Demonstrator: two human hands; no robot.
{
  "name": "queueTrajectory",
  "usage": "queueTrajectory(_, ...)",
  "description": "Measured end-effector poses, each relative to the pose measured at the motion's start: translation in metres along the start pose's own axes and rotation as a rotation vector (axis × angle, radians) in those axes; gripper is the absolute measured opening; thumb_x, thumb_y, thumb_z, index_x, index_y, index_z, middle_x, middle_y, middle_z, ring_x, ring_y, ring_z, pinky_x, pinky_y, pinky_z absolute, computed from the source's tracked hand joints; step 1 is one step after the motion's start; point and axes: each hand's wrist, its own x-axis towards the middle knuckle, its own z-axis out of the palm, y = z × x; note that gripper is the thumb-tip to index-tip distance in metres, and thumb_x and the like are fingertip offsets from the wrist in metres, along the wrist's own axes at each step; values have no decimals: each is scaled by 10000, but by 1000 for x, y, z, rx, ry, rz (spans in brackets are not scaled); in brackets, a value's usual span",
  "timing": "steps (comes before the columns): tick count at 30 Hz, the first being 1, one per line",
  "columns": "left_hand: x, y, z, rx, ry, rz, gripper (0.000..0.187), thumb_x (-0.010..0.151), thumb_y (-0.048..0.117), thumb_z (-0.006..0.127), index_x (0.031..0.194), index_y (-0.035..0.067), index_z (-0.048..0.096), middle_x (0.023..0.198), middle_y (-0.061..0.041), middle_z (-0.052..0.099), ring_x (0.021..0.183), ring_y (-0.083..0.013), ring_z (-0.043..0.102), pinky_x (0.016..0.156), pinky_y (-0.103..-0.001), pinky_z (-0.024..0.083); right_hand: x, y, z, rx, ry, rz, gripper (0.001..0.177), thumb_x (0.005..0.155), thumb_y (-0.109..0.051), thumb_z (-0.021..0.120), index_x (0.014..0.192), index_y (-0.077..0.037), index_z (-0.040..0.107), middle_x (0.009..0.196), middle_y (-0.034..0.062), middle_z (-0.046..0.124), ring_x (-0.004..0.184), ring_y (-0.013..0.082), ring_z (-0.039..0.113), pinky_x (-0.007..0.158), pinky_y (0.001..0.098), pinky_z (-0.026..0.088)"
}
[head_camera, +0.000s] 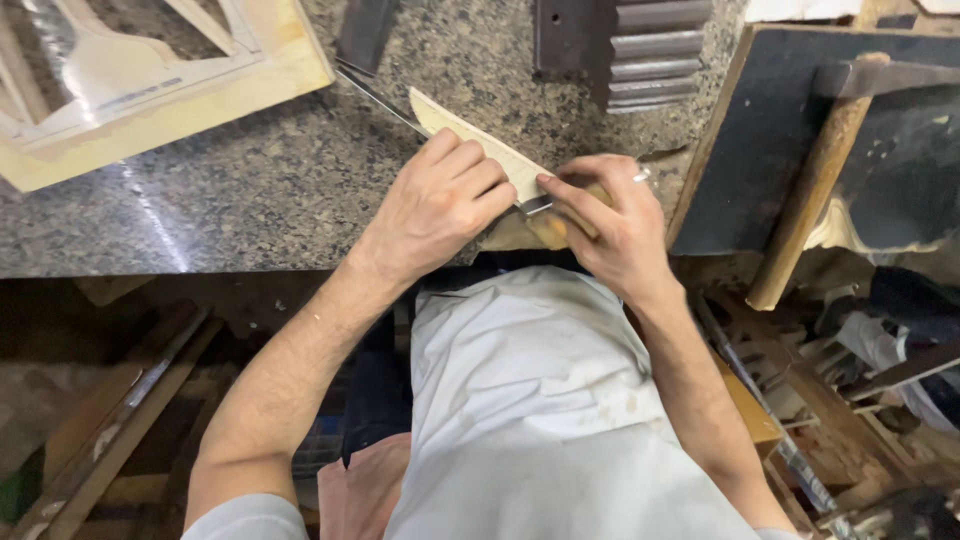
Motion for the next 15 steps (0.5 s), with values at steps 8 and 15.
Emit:
queueTrajectory(8,-1,-1,2,-22,27,8,63,833,129,643,873,81,641,883,-34,583,899,-207,573,839,-344,470,62,-22,-23,-73,43,-78,360,993,-88,871,1308,-55,701,1263,96,629,1149,285,630,926,397,539)
queueTrajectory(15,0,-2,3,-37,29,6,65,801,145,625,829,86,625,833,-43,567,869,-219,572,812,-355,466,88,-22,-31,-285,219,-74,325,1018,-72,837,1303,-46,682,1322,115,590,1222,325,583,1041,445,473)
